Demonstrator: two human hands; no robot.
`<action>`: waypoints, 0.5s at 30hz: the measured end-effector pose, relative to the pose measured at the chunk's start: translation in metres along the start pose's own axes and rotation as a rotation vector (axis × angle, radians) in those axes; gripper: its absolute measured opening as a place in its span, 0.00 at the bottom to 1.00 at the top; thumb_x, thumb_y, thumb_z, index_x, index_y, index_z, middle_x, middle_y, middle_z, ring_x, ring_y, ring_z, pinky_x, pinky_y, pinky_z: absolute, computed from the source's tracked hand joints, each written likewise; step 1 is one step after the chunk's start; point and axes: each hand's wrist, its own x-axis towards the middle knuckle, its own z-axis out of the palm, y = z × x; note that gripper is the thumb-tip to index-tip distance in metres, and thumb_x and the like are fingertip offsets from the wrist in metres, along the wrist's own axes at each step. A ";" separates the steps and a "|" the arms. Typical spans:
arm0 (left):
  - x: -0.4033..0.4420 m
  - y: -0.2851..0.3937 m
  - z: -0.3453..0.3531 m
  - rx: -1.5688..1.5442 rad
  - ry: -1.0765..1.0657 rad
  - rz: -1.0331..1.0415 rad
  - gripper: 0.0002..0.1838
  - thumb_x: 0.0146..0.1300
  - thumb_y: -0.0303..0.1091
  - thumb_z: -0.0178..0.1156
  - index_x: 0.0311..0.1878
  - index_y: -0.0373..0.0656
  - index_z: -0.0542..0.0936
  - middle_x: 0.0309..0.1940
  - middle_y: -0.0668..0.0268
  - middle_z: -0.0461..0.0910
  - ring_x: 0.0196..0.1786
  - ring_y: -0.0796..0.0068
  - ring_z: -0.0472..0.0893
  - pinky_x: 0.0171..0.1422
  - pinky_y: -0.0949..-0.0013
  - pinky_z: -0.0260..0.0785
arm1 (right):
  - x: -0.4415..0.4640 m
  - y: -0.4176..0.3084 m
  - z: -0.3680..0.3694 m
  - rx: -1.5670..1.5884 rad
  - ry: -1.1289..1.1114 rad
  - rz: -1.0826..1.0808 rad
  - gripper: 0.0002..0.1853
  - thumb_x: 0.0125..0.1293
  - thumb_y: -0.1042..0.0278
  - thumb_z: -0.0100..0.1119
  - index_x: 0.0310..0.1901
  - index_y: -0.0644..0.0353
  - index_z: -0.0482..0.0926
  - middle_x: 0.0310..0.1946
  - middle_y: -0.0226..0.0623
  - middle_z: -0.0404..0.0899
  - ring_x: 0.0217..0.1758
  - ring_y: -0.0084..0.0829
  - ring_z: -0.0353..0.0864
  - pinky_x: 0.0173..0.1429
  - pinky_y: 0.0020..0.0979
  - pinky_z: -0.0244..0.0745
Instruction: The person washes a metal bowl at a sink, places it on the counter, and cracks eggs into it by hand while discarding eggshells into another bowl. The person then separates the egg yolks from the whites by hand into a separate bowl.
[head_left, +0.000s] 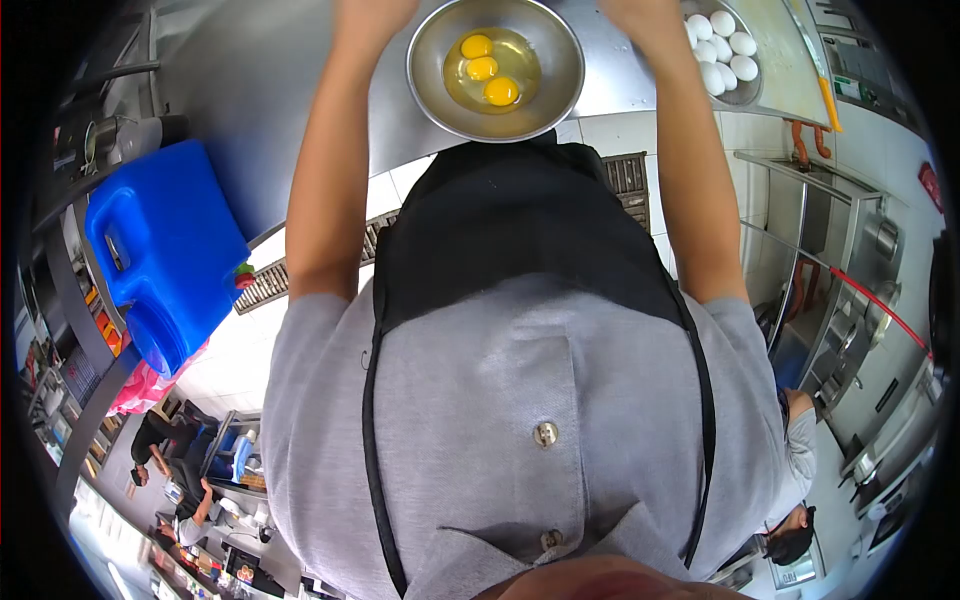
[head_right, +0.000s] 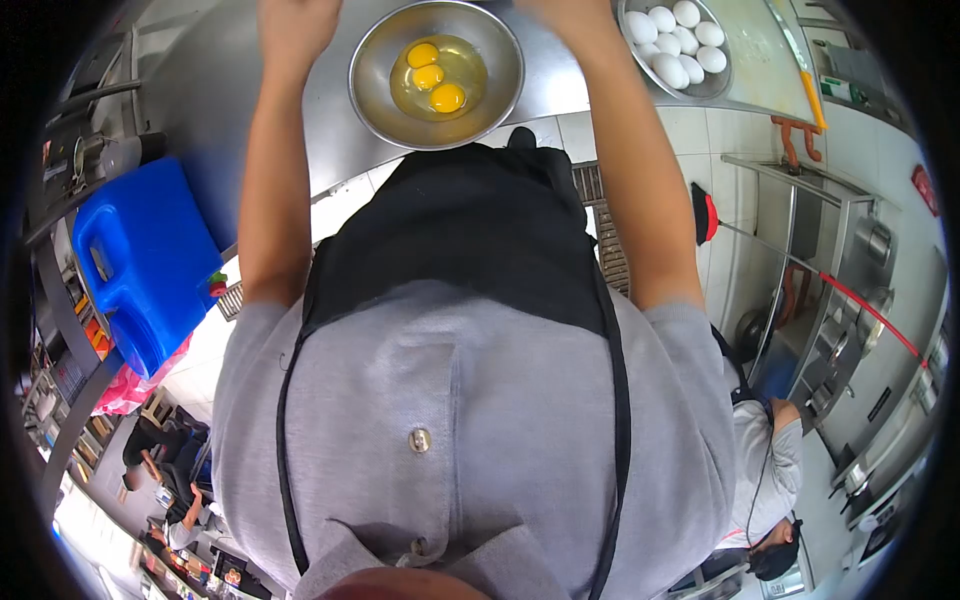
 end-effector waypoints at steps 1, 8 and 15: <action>-0.013 -0.014 -0.013 0.001 0.002 -0.007 0.23 0.62 0.28 0.67 0.60 0.36 0.80 0.46 0.56 0.83 0.46 0.71 0.82 0.51 0.71 0.74 | -0.020 -0.012 -0.001 0.049 -0.087 0.057 0.17 0.67 0.65 0.54 0.52 0.67 0.79 0.49 0.60 0.80 0.55 0.59 0.77 0.62 0.50 0.70; -0.098 -0.027 -0.037 -0.029 -0.019 -0.515 0.17 0.64 0.29 0.66 0.54 0.31 0.82 0.34 0.68 0.82 0.34 0.82 0.76 0.41 0.76 0.71 | -0.089 -0.062 0.057 -0.265 -0.832 -0.108 0.27 0.65 0.72 0.47 0.62 0.33 0.80 0.42 0.46 0.85 0.46 0.46 0.84 0.48 0.47 0.77; -0.120 -0.024 -0.039 -0.124 0.000 -0.611 0.19 0.63 0.32 0.69 0.56 0.37 0.83 0.35 0.70 0.82 0.34 0.86 0.77 0.38 0.80 0.68 | -0.083 -0.081 0.069 -0.363 -0.842 -0.102 0.28 0.65 0.72 0.48 0.64 0.34 0.78 0.42 0.43 0.86 0.44 0.45 0.85 0.47 0.47 0.78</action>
